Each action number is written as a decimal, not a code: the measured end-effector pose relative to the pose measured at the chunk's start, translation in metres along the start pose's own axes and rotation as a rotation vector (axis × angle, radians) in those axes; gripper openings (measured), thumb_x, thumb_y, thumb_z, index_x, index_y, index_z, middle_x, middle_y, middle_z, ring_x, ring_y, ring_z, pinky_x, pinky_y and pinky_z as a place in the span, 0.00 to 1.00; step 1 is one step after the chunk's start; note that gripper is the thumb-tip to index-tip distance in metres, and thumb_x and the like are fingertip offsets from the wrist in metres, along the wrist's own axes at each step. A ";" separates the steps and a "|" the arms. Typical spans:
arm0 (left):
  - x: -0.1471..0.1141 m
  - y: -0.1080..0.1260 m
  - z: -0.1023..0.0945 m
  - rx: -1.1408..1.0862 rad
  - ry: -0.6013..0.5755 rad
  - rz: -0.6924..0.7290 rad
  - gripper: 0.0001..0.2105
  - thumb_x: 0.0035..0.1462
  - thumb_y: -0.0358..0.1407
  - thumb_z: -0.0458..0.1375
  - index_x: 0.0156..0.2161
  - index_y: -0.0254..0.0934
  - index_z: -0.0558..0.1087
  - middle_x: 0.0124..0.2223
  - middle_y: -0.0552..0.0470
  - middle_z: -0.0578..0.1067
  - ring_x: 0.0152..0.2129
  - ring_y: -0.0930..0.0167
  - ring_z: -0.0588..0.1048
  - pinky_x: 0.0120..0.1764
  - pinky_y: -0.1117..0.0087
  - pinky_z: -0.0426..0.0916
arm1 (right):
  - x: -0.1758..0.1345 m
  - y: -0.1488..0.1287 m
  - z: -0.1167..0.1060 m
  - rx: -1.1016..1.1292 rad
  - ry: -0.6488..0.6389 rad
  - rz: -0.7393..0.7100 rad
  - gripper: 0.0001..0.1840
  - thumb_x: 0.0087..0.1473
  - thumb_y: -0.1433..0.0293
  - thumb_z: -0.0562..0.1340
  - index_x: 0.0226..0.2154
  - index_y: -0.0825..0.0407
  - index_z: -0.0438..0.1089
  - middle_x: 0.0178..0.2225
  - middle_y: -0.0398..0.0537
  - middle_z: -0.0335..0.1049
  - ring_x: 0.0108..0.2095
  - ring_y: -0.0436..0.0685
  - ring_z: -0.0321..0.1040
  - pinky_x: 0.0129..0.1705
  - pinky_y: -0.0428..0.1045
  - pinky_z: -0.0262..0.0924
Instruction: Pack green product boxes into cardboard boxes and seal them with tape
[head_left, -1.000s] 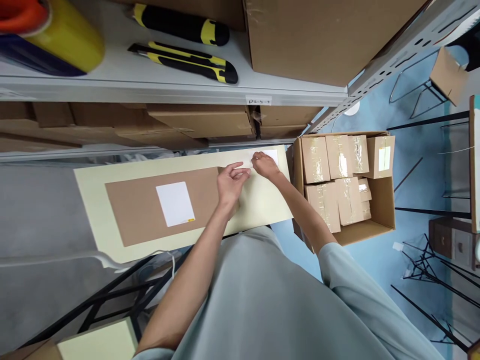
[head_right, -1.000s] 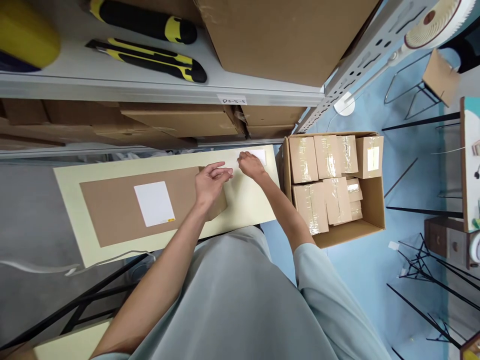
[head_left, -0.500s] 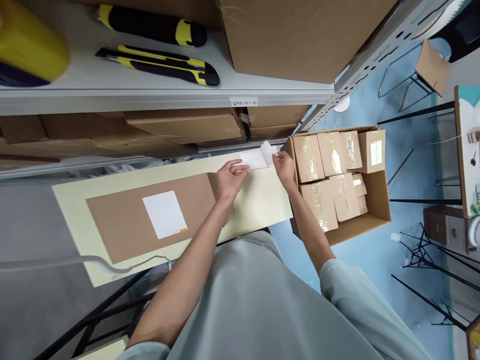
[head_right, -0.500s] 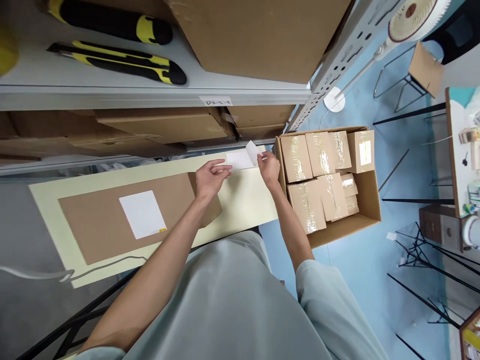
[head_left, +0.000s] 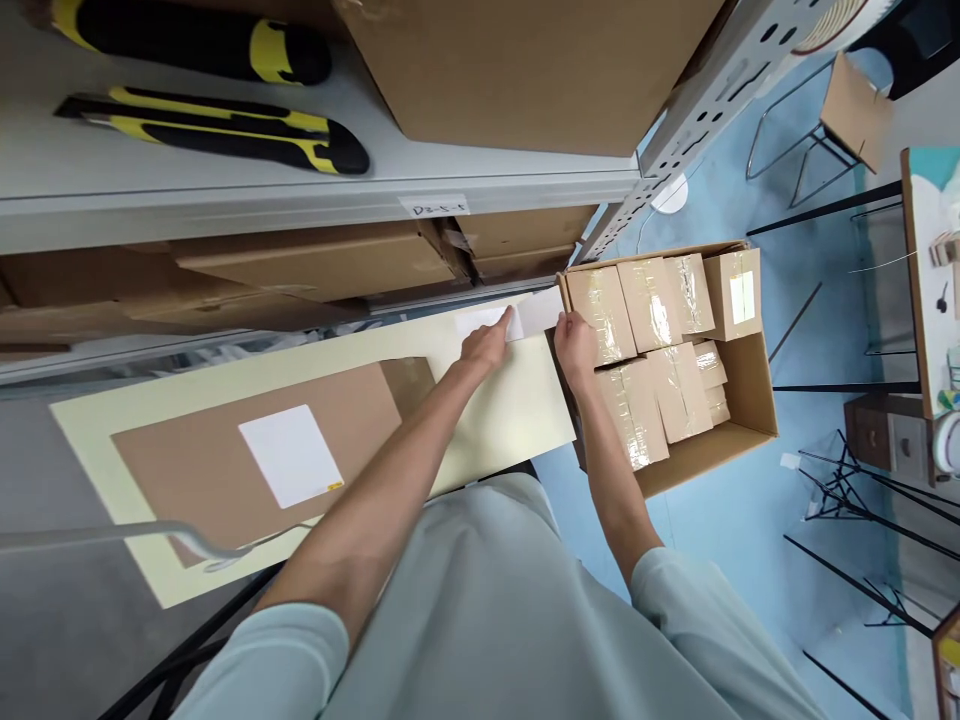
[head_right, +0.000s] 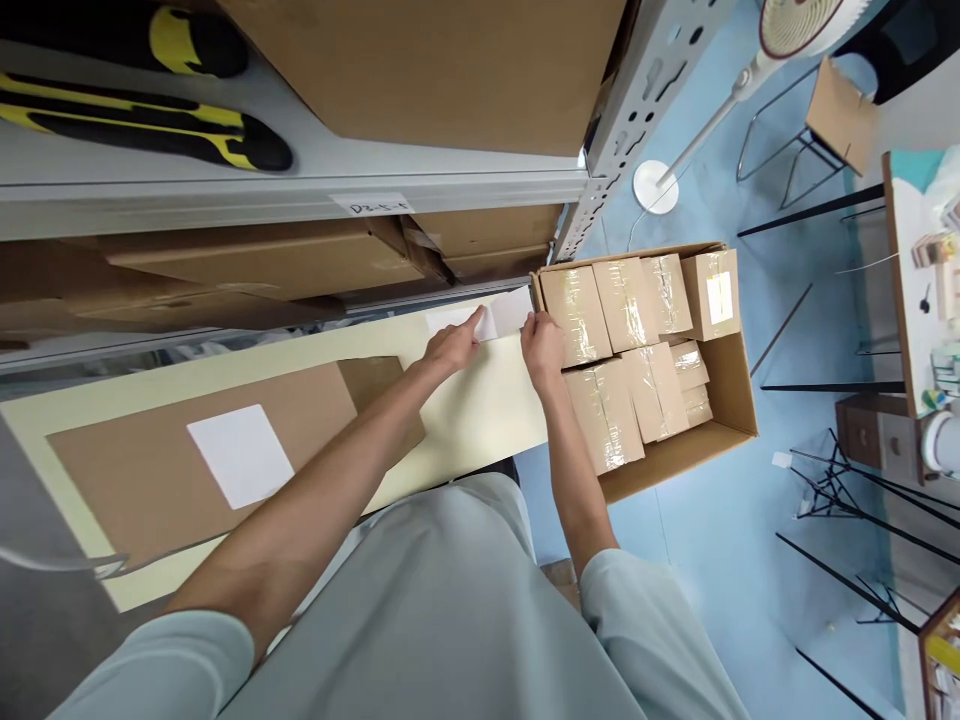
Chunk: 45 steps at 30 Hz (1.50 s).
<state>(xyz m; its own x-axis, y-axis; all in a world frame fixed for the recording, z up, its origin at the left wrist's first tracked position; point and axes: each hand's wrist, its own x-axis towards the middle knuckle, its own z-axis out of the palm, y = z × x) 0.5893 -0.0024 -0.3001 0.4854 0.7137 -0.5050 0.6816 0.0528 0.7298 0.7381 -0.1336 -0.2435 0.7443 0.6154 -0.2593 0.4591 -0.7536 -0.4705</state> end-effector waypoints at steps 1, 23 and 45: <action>0.004 0.000 0.003 0.076 -0.038 -0.022 0.41 0.39 0.29 0.72 0.64 0.47 0.80 0.33 0.44 0.83 0.47 0.44 0.84 0.57 0.48 0.73 | 0.000 0.001 0.000 -0.006 0.001 0.001 0.18 0.79 0.63 0.54 0.40 0.50 0.74 0.36 0.55 0.83 0.39 0.66 0.82 0.46 0.53 0.69; 0.019 0.010 0.021 0.403 -0.186 0.000 0.51 0.42 0.37 0.74 0.74 0.33 0.69 0.36 0.35 0.83 0.50 0.40 0.83 0.58 0.42 0.71 | -0.059 0.022 -0.011 0.193 0.187 0.151 0.27 0.80 0.54 0.48 0.39 0.48 0.75 0.36 0.54 0.84 0.38 0.63 0.82 0.43 0.53 0.72; -0.314 -0.023 -0.180 -0.719 0.214 -0.071 0.52 0.41 0.57 0.82 0.70 0.39 0.75 0.43 0.40 0.89 0.41 0.54 0.89 0.54 0.50 0.83 | -0.234 -0.126 -0.043 0.954 -0.400 -0.124 0.19 0.62 0.47 0.70 0.38 0.46 0.80 0.34 0.47 0.82 0.29 0.57 0.81 0.30 0.53 0.78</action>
<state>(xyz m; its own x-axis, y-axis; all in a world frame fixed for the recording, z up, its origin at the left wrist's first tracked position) 0.3228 -0.1024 -0.0751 0.2869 0.8078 -0.5150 0.1460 0.4944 0.8569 0.5271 -0.1929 -0.0875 0.4230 0.8389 -0.3427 -0.1826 -0.2915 -0.9390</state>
